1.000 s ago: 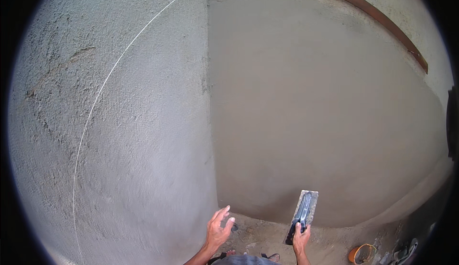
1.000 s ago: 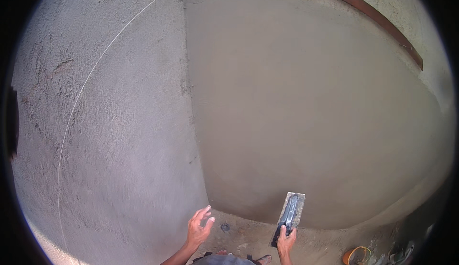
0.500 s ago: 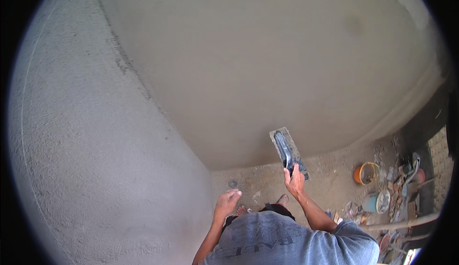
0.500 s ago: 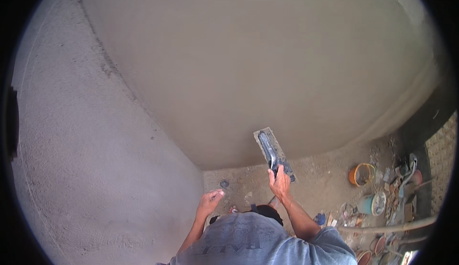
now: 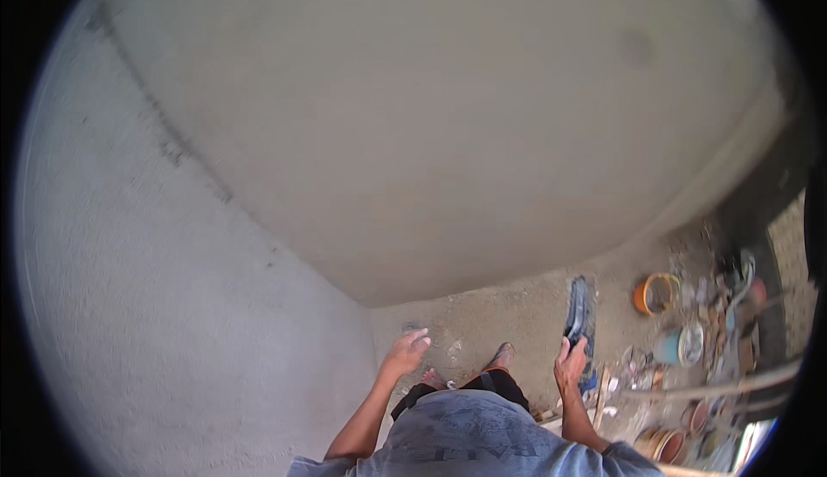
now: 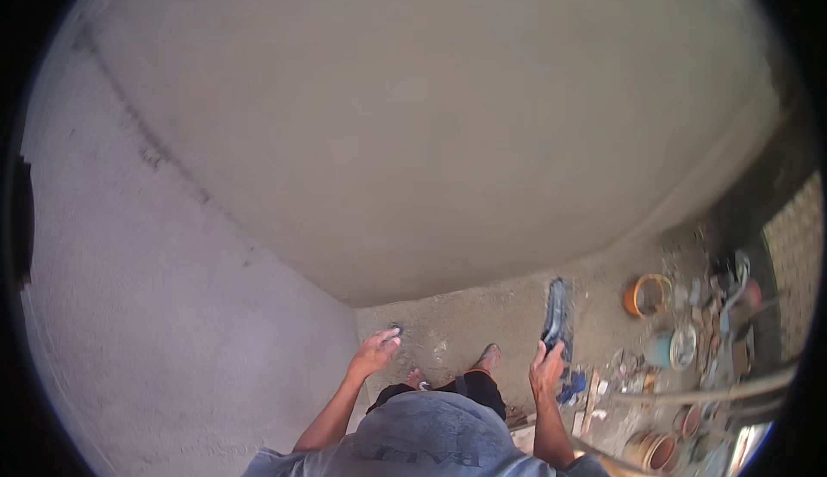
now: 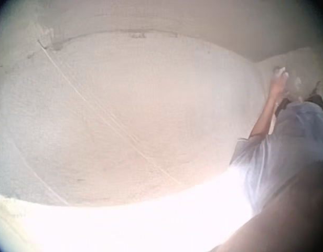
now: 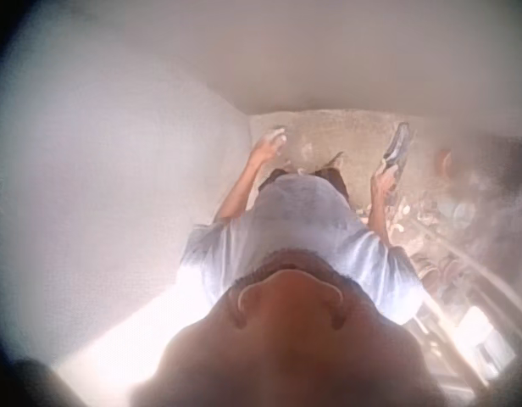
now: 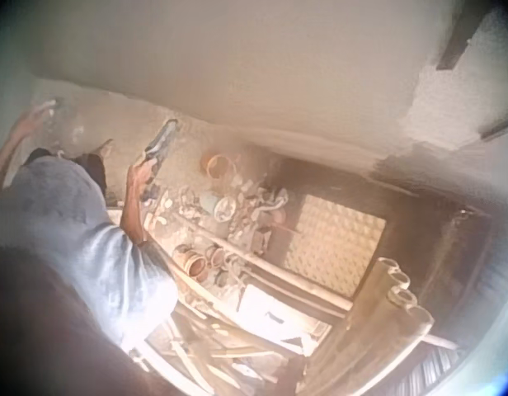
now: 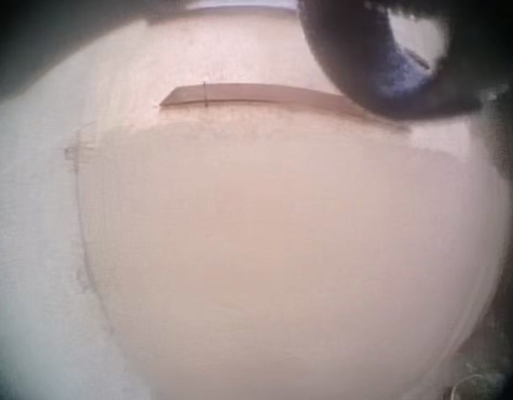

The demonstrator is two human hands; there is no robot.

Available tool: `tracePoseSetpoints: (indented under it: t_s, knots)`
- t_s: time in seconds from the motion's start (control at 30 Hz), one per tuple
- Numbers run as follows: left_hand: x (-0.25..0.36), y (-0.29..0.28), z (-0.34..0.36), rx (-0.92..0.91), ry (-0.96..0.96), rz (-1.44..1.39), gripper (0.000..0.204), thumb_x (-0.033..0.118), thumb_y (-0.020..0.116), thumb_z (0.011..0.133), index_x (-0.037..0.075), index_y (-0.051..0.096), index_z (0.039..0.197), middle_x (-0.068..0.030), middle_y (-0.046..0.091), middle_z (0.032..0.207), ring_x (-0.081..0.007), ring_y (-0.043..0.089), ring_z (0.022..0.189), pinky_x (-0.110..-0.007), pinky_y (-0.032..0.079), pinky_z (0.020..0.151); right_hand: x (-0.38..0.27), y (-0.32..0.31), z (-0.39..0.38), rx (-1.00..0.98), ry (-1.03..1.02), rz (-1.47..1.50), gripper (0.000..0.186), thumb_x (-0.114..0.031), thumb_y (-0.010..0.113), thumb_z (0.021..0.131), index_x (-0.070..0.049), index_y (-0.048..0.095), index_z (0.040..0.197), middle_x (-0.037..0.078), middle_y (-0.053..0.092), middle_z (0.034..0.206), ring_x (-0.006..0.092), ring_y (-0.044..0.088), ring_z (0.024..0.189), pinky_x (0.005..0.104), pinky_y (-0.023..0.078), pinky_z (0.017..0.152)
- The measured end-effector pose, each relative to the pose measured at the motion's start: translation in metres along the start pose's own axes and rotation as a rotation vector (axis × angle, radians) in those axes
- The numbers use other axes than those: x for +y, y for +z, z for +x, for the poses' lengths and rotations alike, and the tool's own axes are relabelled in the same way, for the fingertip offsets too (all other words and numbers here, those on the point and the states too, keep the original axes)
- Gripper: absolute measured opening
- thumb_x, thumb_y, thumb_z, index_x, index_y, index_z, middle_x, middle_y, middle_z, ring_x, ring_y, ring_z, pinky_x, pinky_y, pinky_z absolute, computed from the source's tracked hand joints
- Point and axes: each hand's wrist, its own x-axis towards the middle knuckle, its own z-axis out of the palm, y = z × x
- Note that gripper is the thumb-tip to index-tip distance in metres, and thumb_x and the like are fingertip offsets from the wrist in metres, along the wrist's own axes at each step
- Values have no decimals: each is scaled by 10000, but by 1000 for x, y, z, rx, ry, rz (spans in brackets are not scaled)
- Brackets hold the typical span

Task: The person uses a trowel to smooth wet cement onto a concrete wall and scoops more material from a bucket with a smaller tool to fill in gaps.

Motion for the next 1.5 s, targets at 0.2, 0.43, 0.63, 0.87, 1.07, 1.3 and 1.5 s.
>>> tracePoseSetpoints:
  t_s: [0.2,0.43,0.63,0.87,1.07,1.3,1.5]
  knots:
    - [-47,24,49,15,46,-75,340,296,626,959,30,716,1150,-204,658,1275,-333,612,1211,-381,466,1018,-17,-5,16,-46,86,-7,408,-325,569,1004,8,464,1215,323,654,800,529,644,763,591,486,651]
    - [-83,54,48,-144,-152,-167,297,253,606,975,19,689,1139,-198,682,1171,-311,638,1066,-381,481,931,71,-38,15,152,437,-81,429,-346,556,1013,31,488,1207,361,642,894,544,630,842,570,478,721]
    - [-9,109,93,-213,-48,-29,426,383,573,994,-5,694,1123,-188,707,1075,-283,661,978,-362,489,907,116,-33,37,241,387,-121,377,-277,621,984,46,540,1160,314,631,927,508,619,859,534,482,747]
    - [167,299,201,-755,46,-101,488,416,539,1018,-39,678,1128,-108,701,942,-203,655,878,-343,513,827,126,-33,126,93,426,78,400,-254,721,903,47,663,1160,241,612,1072,407,620,989,450,497,878]
    - [297,460,232,-883,-64,-150,380,376,538,1045,24,674,1089,-58,698,991,-129,637,891,-258,497,792,161,-31,162,179,451,192,386,-156,708,892,63,636,1201,255,602,1056,433,606,985,457,492,869]
    - [318,559,288,-684,-82,-200,340,305,553,1038,-21,646,1065,-39,643,930,-111,563,841,-274,465,768,194,-38,233,252,393,123,436,-97,657,889,45,575,1293,228,573,1055,424,583,988,489,485,856]
    - [386,629,358,-593,-135,-401,266,271,552,1043,15,625,1051,-40,627,894,-130,603,815,-284,497,768,238,-113,296,150,523,242,417,-178,672,930,-12,585,1302,198,590,1034,370,639,850,454,533,737]
